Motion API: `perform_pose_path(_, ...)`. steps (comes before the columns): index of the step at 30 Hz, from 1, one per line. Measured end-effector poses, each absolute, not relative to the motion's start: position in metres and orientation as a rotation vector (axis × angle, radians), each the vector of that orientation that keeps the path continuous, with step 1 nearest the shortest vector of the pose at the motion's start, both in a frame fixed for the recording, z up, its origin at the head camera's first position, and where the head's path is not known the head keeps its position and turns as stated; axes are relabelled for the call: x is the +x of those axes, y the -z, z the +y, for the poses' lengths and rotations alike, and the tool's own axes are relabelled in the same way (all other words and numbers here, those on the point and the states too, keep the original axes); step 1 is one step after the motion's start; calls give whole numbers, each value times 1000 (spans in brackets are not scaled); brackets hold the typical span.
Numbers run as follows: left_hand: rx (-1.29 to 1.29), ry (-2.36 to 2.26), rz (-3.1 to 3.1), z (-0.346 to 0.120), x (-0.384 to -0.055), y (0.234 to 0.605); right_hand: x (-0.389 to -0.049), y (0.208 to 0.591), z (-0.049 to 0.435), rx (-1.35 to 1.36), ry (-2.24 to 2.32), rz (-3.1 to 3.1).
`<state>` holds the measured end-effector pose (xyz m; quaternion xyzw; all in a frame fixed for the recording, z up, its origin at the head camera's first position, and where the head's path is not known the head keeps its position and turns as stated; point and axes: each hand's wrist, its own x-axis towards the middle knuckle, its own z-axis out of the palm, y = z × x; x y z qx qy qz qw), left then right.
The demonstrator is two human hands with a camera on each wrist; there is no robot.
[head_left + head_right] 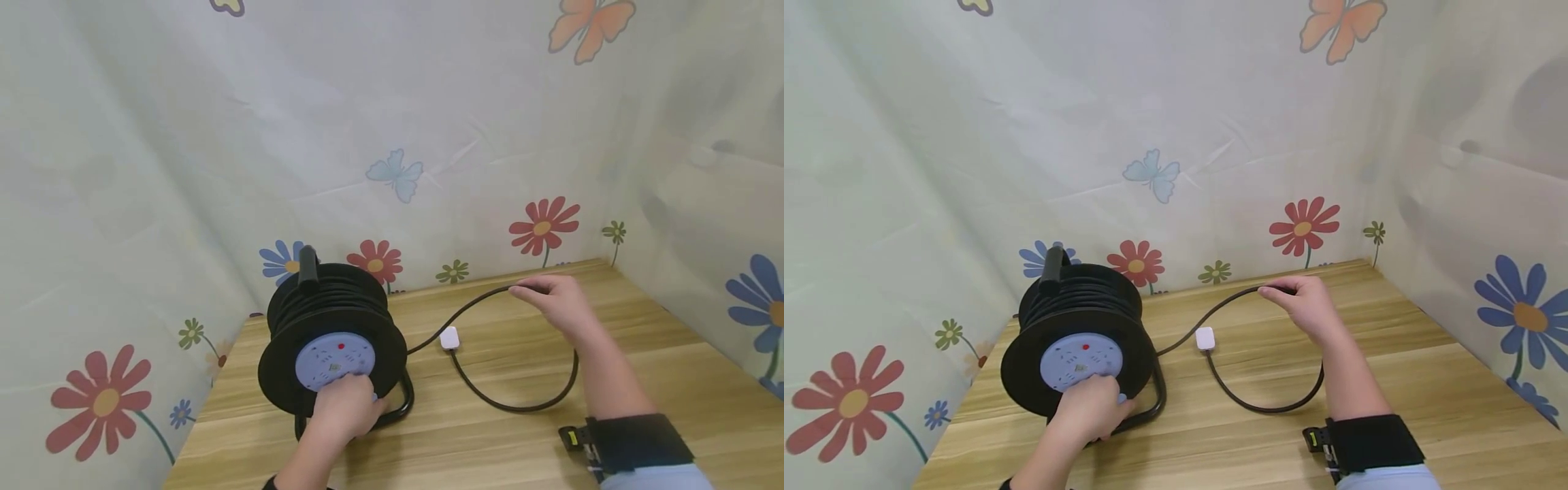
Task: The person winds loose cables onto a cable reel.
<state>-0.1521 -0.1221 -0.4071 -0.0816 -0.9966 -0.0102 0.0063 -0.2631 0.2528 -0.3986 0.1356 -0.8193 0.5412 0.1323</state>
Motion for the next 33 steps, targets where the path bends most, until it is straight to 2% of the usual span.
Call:
perform_pose_path(25, -210, -76, -3181, -162, -136, 407, -262, 402, 209, 508, -1627, -2398)
perform_pose_path(33, -159, 49, -3201, -184, -130, 400, -261, 400, 192, 578, -1650, -2401)
